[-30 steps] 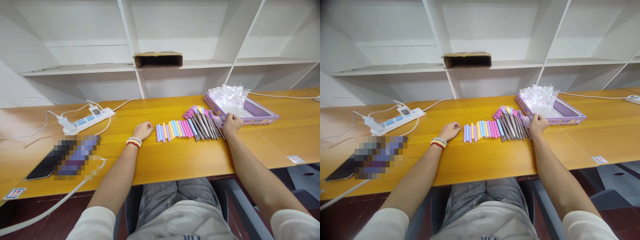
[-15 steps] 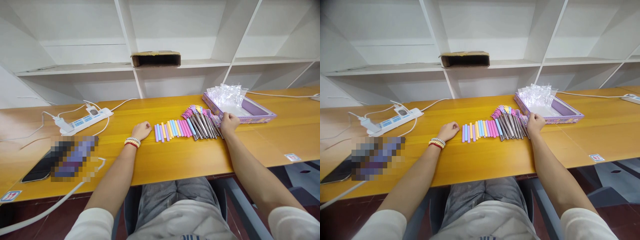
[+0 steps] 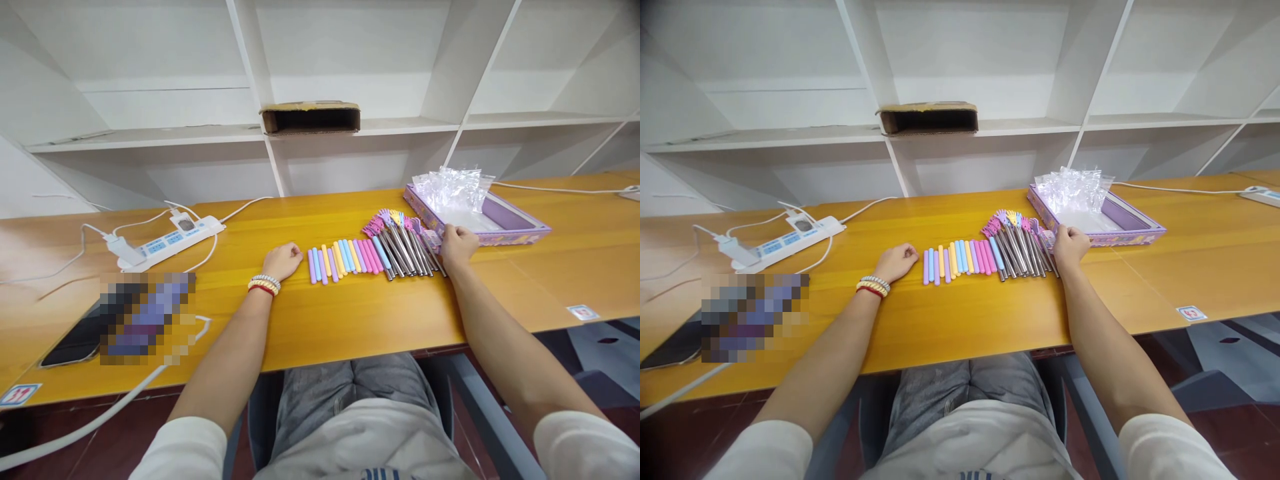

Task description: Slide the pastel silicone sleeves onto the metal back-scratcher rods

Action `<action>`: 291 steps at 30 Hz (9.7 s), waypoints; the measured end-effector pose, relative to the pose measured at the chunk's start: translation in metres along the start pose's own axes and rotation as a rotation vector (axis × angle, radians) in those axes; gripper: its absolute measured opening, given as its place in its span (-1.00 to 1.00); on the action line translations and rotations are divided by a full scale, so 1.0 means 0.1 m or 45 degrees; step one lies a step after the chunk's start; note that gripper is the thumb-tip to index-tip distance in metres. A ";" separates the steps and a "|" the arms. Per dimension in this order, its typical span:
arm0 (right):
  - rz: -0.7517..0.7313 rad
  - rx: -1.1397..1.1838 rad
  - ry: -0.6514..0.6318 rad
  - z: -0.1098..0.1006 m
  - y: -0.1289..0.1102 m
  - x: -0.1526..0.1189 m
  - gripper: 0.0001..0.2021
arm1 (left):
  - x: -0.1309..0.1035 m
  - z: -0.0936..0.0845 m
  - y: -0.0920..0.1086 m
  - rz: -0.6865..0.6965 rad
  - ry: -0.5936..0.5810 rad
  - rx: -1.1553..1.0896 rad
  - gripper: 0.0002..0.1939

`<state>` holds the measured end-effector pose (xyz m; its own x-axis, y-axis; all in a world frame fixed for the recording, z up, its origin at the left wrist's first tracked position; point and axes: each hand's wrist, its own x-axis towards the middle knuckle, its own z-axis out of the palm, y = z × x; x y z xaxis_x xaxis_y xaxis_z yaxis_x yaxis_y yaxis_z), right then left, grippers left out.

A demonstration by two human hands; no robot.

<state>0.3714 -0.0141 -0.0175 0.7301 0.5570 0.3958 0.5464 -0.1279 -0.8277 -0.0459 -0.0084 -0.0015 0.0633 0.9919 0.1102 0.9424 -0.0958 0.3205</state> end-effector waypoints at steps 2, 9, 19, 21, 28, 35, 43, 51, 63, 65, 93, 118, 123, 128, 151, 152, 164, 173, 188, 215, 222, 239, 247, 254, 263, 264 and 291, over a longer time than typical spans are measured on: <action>0.013 -0.036 -0.043 -0.01 0.00 0.00 -0.72 | -0.01 -0.01 0.02 -0.007 0.003 -0.006 -0.71; -0.208 -0.229 -0.102 -0.09 -0.05 -0.03 -0.71 | -0.04 -0.02 0.11 0.037 -0.021 0.012 -0.55; -0.215 -0.528 -0.471 -0.13 -0.02 0.02 -0.80 | -0.04 -0.01 0.12 0.071 -0.032 0.035 -0.52; -0.176 -0.528 -0.530 -0.13 0.01 0.04 -0.80 | -0.04 0.00 0.12 0.078 -0.030 0.035 -0.53; -0.136 -0.676 -0.608 -0.09 0.06 0.08 -0.76 | -0.03 0.01 0.11 0.086 -0.026 0.043 -0.52; -0.149 -0.701 -0.698 -0.11 -0.02 0.07 -0.69 | -0.03 0.01 0.10 0.105 -0.026 0.059 -0.52; -0.169 -0.157 -0.449 -0.31 -0.19 0.03 -0.73 | -0.06 -0.01 0.12 0.098 -0.054 0.062 -0.51; -0.052 0.728 -0.910 -0.22 -0.88 -0.32 -0.77 | -0.06 -0.01 0.14 0.110 -0.055 0.054 -0.51; -0.332 0.792 -1.395 0.31 -1.12 -1.07 -0.91 | -0.10 -0.03 0.18 0.120 -0.066 0.042 -0.69; -0.378 0.777 -1.413 0.27 -1.08 -1.13 -0.91 | -0.10 -0.03 0.18 0.122 -0.068 0.056 -0.73; 0.117 1.254 -0.963 0.23 -1.20 -1.15 -0.85 | -0.29 -0.05 0.52 0.586 0.276 -0.243 -0.83; -0.105 1.282 -1.239 0.14 -1.12 -1.00 -0.79 | -0.36 -0.13 0.52 0.651 0.282 -0.240 -0.70; -0.103 1.272 -1.366 0.12 -1.10 -0.96 -0.76 | -0.37 -0.16 0.51 0.618 0.226 -0.190 -0.66; -0.069 1.304 -1.429 0.10 -1.10 -0.95 -0.76 | -0.38 -0.18 0.51 0.666 0.219 -0.158 -0.63; 0.010 1.377 -1.273 0.15 -1.09 -0.82 -0.63 | -0.46 -0.28 0.72 0.552 -0.332 -0.687 -0.54; -0.002 1.388 -1.241 0.14 -1.09 -0.81 -0.63 | -0.47 -0.28 0.73 0.542 -0.357 -0.702 -0.54; -0.642 0.463 -1.073 0.08 -1.01 -0.70 -0.75 | -0.25 -0.25 0.31 0.501 0.088 -0.269 -0.64; -0.589 0.534 -1.175 0.08 -1.04 -0.76 -0.73 | -0.39 -0.27 0.51 0.663 0.301 0.032 -0.67; -0.407 0.744 -1.230 0.14 -1.05 -0.95 -0.76 | -0.48 -0.21 0.64 0.733 0.487 0.332 -0.65; -0.115 1.094 -1.206 0.04 -1.16 -0.75 -0.63 | -0.48 -0.22 0.84 0.698 0.456 0.019 -0.69; 0.148 1.440 -0.959 0.12 -1.23 -0.80 -0.65 | -0.49 -0.17 0.79 0.773 0.230 -0.253 -0.72; 0.183 1.070 -1.638 -0.04 -1.16 -0.69 -0.76 | -0.35 -0.24 0.53 0.729 0.344 -0.257 -0.72; 0.091 0.809 -2.094 -0.07 -1.12 -0.68 -0.64 | -0.30 -0.20 0.49 0.820 0.482 -0.372 -0.83; -0.448 0.508 -1.975 -0.08 -1.16 -0.78 -0.74 | -0.35 -0.31 0.47 0.727 0.269 -0.355 -0.77; -1.171 0.277 -1.639 -0.08 -1.21 -0.92 -0.67 | -0.36 -0.47 0.40 0.708 -0.211 -0.632 -0.72; -1.199 0.274 -1.613 -0.08 -1.21 -0.93 -0.66 | -0.35 -0.47 0.40 0.693 -0.219 -0.647 -0.72; -1.342 0.327 -1.547 -0.14 -1.25 -0.93 -0.66 | -0.43 -0.51 0.53 0.790 -0.230 -0.690 -0.75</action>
<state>0.2410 -0.0612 0.0548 -0.7054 0.6034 0.3720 0.3967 0.7710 -0.4983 -0.0160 -0.0604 0.0590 0.6129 0.7397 0.2778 0.4344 -0.6091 0.6636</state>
